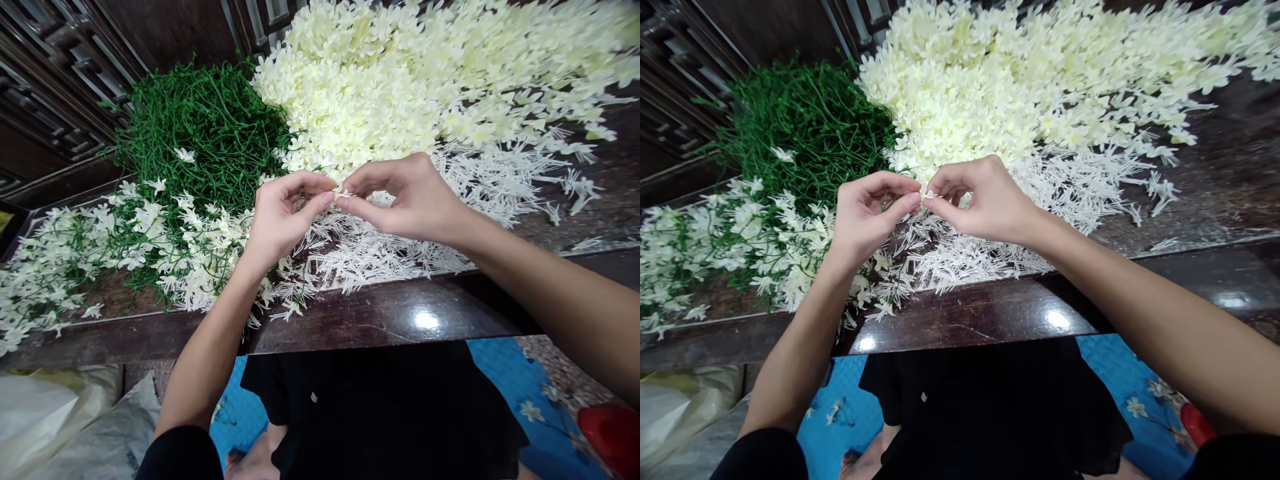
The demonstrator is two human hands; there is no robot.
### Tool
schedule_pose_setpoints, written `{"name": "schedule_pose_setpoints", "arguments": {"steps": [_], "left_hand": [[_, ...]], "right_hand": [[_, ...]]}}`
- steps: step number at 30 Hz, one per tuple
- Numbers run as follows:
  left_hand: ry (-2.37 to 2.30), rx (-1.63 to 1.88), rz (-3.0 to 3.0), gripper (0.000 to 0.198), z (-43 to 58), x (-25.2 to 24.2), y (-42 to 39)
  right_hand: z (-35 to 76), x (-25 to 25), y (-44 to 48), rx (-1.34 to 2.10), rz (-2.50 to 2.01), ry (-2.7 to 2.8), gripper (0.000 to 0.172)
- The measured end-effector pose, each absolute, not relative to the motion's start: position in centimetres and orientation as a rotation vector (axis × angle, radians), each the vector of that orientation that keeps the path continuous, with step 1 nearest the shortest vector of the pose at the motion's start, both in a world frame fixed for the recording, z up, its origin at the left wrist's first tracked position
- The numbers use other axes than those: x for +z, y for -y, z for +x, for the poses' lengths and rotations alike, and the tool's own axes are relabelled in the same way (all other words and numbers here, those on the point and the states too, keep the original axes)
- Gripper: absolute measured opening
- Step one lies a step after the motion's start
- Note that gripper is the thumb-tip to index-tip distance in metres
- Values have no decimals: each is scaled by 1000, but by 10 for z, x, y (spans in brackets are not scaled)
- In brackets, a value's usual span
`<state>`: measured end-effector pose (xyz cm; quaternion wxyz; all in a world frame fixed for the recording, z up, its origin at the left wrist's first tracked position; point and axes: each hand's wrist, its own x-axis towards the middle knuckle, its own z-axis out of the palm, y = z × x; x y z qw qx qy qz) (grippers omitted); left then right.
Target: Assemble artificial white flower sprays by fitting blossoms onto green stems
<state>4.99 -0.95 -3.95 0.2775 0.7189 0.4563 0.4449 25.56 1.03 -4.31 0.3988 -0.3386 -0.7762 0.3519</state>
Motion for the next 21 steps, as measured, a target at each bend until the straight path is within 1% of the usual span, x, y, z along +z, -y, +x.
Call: {"name": "schedule_pose_setpoints", "arguments": {"steps": [3, 9, 15, 18, 21], "left_hand": [[-1204, 1194, 1931, 9, 49, -39, 9], [-1175, 1218, 1941, 9, 49, -39, 10], [-1205, 1159, 1838, 13, 51, -37, 12], [-1206, 1149, 1780, 19, 52, -37, 12], [-1211, 1151, 1776, 18, 51, -39, 12]], "right_hand": [[256, -43, -11, 899, -843, 1965, 17], [255, -43, -10, 919, -837, 1940, 22], [255, -41, -10, 898, -832, 1940, 11], [256, -40, -12, 884, -885, 1903, 8], [258, -41, -15, 916, -926, 1858, 8]]}}
